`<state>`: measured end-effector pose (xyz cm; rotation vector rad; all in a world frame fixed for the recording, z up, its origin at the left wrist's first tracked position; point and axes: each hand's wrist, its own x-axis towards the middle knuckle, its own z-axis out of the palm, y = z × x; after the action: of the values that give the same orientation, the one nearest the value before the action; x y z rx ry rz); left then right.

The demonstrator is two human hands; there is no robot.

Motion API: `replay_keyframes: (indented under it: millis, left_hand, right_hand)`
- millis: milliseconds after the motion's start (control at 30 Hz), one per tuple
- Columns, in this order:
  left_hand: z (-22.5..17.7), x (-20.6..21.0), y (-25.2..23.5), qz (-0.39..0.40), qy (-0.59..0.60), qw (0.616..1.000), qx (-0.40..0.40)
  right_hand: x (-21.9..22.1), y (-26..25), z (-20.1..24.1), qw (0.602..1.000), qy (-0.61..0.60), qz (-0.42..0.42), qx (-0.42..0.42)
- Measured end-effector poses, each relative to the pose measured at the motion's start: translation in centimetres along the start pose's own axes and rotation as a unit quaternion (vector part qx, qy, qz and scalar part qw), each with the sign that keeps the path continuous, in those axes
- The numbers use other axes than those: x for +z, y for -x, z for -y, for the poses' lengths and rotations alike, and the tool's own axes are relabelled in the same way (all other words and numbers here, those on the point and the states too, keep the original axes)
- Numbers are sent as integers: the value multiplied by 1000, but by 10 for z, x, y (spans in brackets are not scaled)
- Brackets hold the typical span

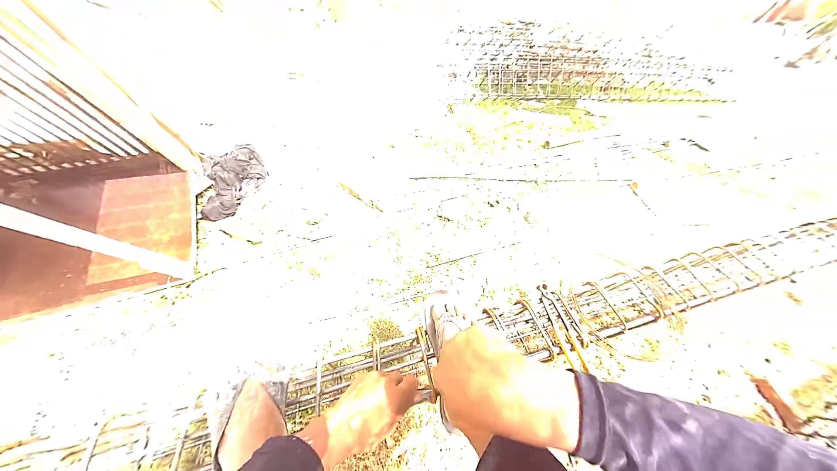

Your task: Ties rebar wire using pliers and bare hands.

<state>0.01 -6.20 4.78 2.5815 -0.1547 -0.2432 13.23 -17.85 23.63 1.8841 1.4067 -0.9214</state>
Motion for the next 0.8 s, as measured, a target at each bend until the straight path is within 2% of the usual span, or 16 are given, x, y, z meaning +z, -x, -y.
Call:
replay_keyframes:
  millis: [33, 100, 167, 200, 233, 267, 333, 400, 433, 467, 500, 567, 633, 700, 800]
  left_hand:
    - [-1, -1, -2, 18, -6, 1000, -15]
    - [-1, -1, -3, -14, 2, 999, -51]
    - [-2, -11, -3, -17, 65, 986, -151]
    - [-1, -18, -5, -14, 100, 974, -204]
    - [0, -23, -6, -23, 123, 963, -238]
    - [2, -25, -4, -40, 131, 958, -251]
    - [12, -16, 4, -121, 122, 961, -215]
    - [22, -11, 10, -173, 111, 960, -191]
    - [21, -16, 13, -172, 122, 957, -198]
    - [19, -22, 15, -171, 135, 954, -206]
    - [20, -25, 17, -186, 144, 950, -206]
    - [22, -30, 19, -188, 155, 948, -206]
    - [26, -35, 20, -165, 160, 948, -222]
    - [30, -37, 20, -149, 162, 947, -233]
    - [30, -41, 19, -137, 205, 943, -222]
  right_hand:
    - [-2, 0, -5, 1000, -2, 9, -2]
    - [-7, 11, -15, 999, -18, -32, -37]
    - [-4, 25, -30, 980, -71, -169, -83]
    - [1, 29, -43, 953, -105, -267, -102]
    - [8, 29, -58, 904, -148, -378, -137]
    - [11, 29, -74, 857, -197, -446, -164]
    - [17, 30, -108, 805, -298, -494, -138]
    - [41, 15, -144, 769, -353, -531, -42]
    - [60, 0, -162, 766, -356, -536, 22]
    - [84, -17, -180, 781, -349, -510, 91]
    - [112, -35, -196, 809, -344, -448, 160]
    - [168, -68, -220, 862, -339, -274, 260]
    - [224, -94, -229, 872, -338, -179, 304]
    - [264, -110, -226, 860, -349, -188, 321]
    - [281, -119, -221, 841, -347, -221, 352]
